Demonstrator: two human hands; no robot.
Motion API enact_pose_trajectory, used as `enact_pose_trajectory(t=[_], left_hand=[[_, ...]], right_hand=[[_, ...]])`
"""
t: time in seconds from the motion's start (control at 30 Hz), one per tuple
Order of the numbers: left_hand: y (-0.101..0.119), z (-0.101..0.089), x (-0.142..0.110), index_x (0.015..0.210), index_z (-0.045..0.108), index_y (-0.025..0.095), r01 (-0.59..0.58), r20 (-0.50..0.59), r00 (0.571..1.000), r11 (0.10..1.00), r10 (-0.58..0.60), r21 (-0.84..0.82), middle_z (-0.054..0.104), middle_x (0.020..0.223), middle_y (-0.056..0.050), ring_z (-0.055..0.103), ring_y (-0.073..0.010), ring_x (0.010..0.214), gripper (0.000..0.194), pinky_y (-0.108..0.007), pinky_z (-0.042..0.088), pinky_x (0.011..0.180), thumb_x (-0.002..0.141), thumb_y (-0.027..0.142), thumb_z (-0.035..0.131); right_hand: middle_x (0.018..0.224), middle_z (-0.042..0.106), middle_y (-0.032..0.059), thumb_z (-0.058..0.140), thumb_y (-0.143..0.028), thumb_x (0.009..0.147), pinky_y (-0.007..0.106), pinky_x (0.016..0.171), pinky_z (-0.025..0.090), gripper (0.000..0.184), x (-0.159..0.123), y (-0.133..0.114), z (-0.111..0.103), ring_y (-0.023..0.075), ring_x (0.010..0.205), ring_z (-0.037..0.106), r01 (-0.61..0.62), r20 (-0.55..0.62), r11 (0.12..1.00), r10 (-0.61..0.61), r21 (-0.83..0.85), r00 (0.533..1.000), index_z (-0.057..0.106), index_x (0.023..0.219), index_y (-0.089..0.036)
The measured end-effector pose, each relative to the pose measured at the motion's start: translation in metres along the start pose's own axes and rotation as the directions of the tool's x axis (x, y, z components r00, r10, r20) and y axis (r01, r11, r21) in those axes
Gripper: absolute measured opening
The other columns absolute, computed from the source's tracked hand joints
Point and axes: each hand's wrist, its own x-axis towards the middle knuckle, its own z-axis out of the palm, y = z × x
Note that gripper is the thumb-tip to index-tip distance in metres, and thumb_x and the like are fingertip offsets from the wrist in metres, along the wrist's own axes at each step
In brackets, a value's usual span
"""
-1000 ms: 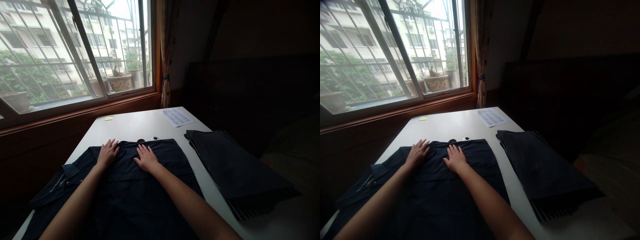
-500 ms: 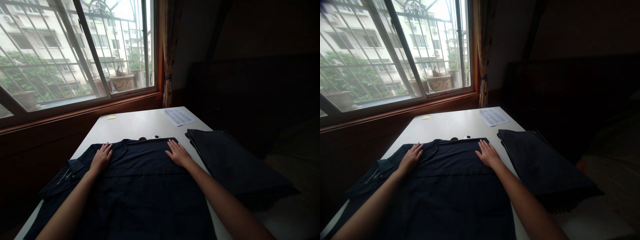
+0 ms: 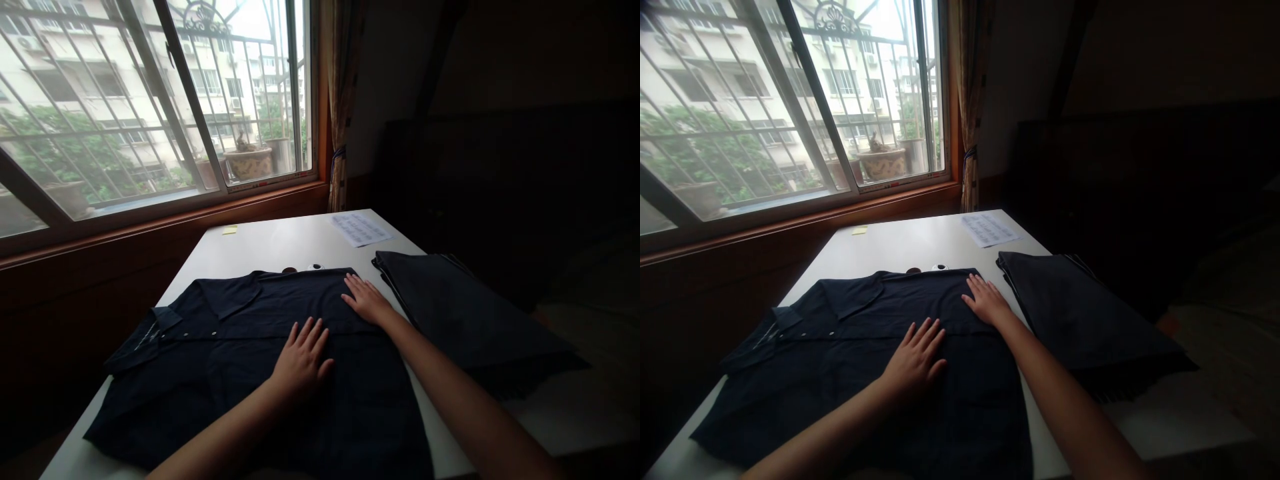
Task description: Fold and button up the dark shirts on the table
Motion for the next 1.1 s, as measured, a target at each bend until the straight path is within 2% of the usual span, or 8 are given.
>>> enact_pose_trajectory(t=[0.3, 0.4, 0.53, 0.67, 0.8, 0.93, 1.0, 1.1], left_hand=[[0.115, -0.017, -0.009, 0.157, 0.026, 0.016, -0.254, 0.083, 0.958, 0.943, 0.276, -0.214, 0.020, 0.165, -0.010, 0.012, -0.0277, 0.153, 0.065, -0.051, 0.015, 0.124, 0.103, 0.053, 0.027], [0.128, -0.016, -0.008, 0.156, 0.028, 0.013, -0.255, 0.083, 0.955, 0.929, 0.286, -0.267, 0.022, 0.164, -0.011, 0.013, -0.0270, 0.153, 0.065, -0.050, 0.013, 0.125, 0.104, 0.051, 0.026], [0.117, -0.023, -0.009, 0.155, 0.027, 0.012, -0.313, 0.077, 0.931, 0.889, 0.357, -0.335, 0.030, 0.162, -0.012, 0.021, -0.0231, 0.151, 0.065, -0.044, 0.019, 0.125, 0.103, 0.052, 0.029], [0.065, -0.039, -0.012, 0.152, 0.035, 0.017, -0.280, 0.026, 0.956, 0.938, 0.291, -0.204, 0.030, 0.162, -0.009, 0.021, -0.0246, 0.151, 0.060, -0.048, 0.021, 0.123, 0.101, 0.047, 0.041], [-0.036, -0.049, -0.026, 0.153, 0.037, 0.021, 0.021, -0.038, 0.999, 0.996, -0.017, 0.091, 0.025, 0.164, -0.008, 0.016, -0.0265, 0.152, 0.054, -0.052, 0.016, 0.123, 0.102, 0.041, 0.039], [-0.143, -0.055, -0.066, 0.155, 0.033, 0.024, 0.383, -0.001, 0.920, 0.896, -0.392, 0.225, 0.021, 0.164, -0.009, 0.015, -0.0327, 0.152, 0.062, -0.060, 0.020, 0.119, 0.101, 0.054, 0.036], [-0.180, -0.060, -0.089, 0.155, 0.031, 0.026, 0.418, 0.010, 0.902, 0.880, -0.431, 0.225, 0.025, 0.163, -0.010, 0.019, -0.0331, 0.151, 0.058, -0.062, 0.024, 0.116, 0.103, 0.051, 0.031], [-0.210, -0.066, -0.115, 0.155, 0.031, 0.028, 0.397, 0.037, 0.910, 0.893, -0.413, 0.210, 0.030, 0.162, -0.006, 0.026, -0.0257, 0.150, 0.055, -0.052, 0.027, 0.119, 0.104, 0.047, 0.030]], right_hand=[[0.161, 0.029, 0.0091, 0.033, -0.054, 0.099, 0.044, 0.122, 0.020, 0.065, 0.004, 0.009, 0.006, 0.0237, 0.150, 0.025, 0.021, -0.014, 0.999, -0.020, 0.043, 1.000, 0.037, 0.152, -0.017], [0.160, 0.032, 0.0094, 0.032, -0.052, 0.099, 0.044, 0.122, 0.021, 0.064, 0.002, 0.011, 0.006, 0.0237, 0.149, 0.026, 0.027, -0.025, 0.999, -0.026, 0.041, 0.999, 0.039, 0.151, -0.017], [0.160, 0.033, 0.0093, 0.031, -0.051, 0.099, 0.043, 0.122, 0.022, 0.063, -0.003, 0.014, 0.005, 0.0237, 0.148, 0.029, 0.028, -0.035, 0.999, -0.027, 0.024, 0.999, 0.041, 0.150, -0.016], [0.160, 0.032, 0.0096, 0.030, -0.051, 0.099, 0.042, 0.122, 0.022, 0.064, -0.008, 0.016, 0.006, 0.0238, 0.149, 0.028, 0.022, -0.040, 1.000, -0.022, 0.004, 0.999, 0.040, 0.151, -0.014], [0.161, 0.030, 0.0090, 0.029, -0.051, 0.099, 0.043, 0.122, 0.021, 0.064, -0.010, 0.016, 0.007, 0.0241, 0.149, 0.027, 0.016, -0.042, 1.000, -0.017, -0.007, 0.999, 0.038, 0.152, -0.016], [0.161, 0.030, 0.0085, 0.029, -0.050, 0.099, 0.043, 0.122, 0.021, 0.063, -0.010, 0.015, 0.007, 0.0241, 0.149, 0.027, 0.022, -0.047, 0.999, -0.024, -0.033, 0.999, 0.037, 0.152, -0.017], [0.161, 0.030, 0.0085, 0.028, -0.050, 0.099, 0.043, 0.122, 0.021, 0.063, -0.011, 0.014, 0.006, 0.0240, 0.149, 0.027, 0.025, -0.045, 0.999, -0.027, -0.047, 0.999, 0.037, 0.153, -0.017], [0.161, 0.029, 0.0088, 0.028, -0.050, 0.100, 0.043, 0.122, 0.021, 0.064, -0.011, 0.013, 0.005, 0.0238, 0.149, 0.027, 0.020, -0.031, 0.998, -0.022, -0.059, 0.999, 0.037, 0.153, -0.015]])
